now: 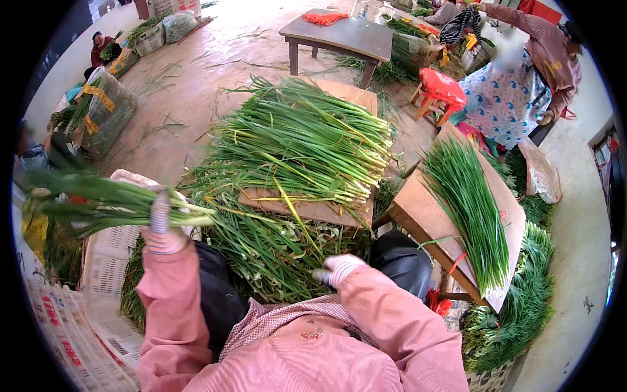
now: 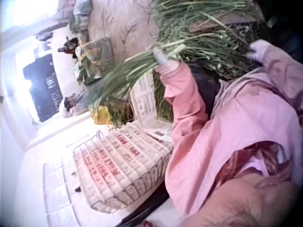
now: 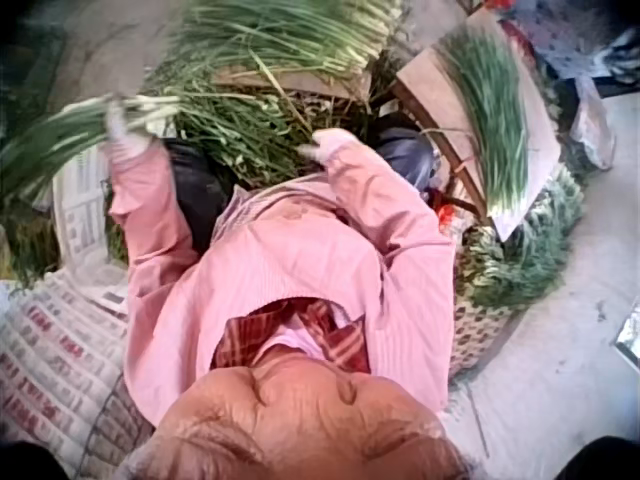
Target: The person sorts through green onions, removes loose leaves, and bundles them together using red string on a cardboard work surface.
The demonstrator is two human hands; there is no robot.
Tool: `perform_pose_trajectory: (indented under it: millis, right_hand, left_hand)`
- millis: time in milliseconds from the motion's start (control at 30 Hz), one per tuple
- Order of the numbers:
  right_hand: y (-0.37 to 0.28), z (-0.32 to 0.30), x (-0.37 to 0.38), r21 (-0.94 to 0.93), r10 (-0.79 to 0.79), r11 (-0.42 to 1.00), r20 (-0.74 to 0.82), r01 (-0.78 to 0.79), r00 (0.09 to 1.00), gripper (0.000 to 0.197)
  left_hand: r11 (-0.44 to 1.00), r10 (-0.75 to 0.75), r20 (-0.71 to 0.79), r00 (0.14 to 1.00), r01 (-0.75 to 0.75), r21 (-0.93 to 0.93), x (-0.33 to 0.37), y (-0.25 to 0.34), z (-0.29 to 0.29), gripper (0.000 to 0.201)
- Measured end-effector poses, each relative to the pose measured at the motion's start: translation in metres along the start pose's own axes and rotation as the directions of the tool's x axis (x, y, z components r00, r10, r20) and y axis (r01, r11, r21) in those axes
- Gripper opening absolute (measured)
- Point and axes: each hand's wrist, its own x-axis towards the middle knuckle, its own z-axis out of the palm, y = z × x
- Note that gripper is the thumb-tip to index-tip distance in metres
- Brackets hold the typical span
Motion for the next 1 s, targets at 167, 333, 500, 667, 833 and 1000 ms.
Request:
perform_pose_trajectory:
  millis: [167,333,500,667,833,1000]
  right_hand:
    - [0.044,-0.09,0.001,0.131,0.022,0.967,-0.897,0.219,0.442,0.014]
    - [0.062,-0.137,0.014,-0.13,0.137,0.939,-0.71,-0.32,0.691,0.042]
    - [0.064,-0.147,0.034,-0.163,0.285,0.886,-0.548,-0.435,0.786,0.049]
    - [0.093,-0.173,0.031,-0.315,0.007,0.932,-0.474,-0.177,0.88,0.039]
    - [0.062,-0.213,0.009,-0.362,-0.085,0.925,-0.493,-0.115,0.866,0.03]
    - [0.063,-0.184,0.001,-0.236,-0.031,0.966,-0.512,-0.106,0.858,0.032]
  left_hand:
    - [0.882,-0.238,0.053,0.97,0.238,-0.406,-0.014,-0.01,0.027,0.036]
    - [0.53,-0.683,0.3,0.666,0.734,-0.424,-0.075,-0.056,0.067,0.044]
    - [0.348,-0.745,0.427,0.512,0.845,-0.406,-0.098,-0.084,0.069,0.043]
    - [0.564,-0.629,0.363,0.688,0.725,-0.396,-0.097,-0.098,0.061,0.043]
    - [0.487,-0.619,0.365,0.695,0.705,-0.516,-0.09,-0.107,0.04,0.035]
    - [0.477,-0.633,0.344,0.693,0.7,-0.531,-0.083,-0.102,0.041,0.031]
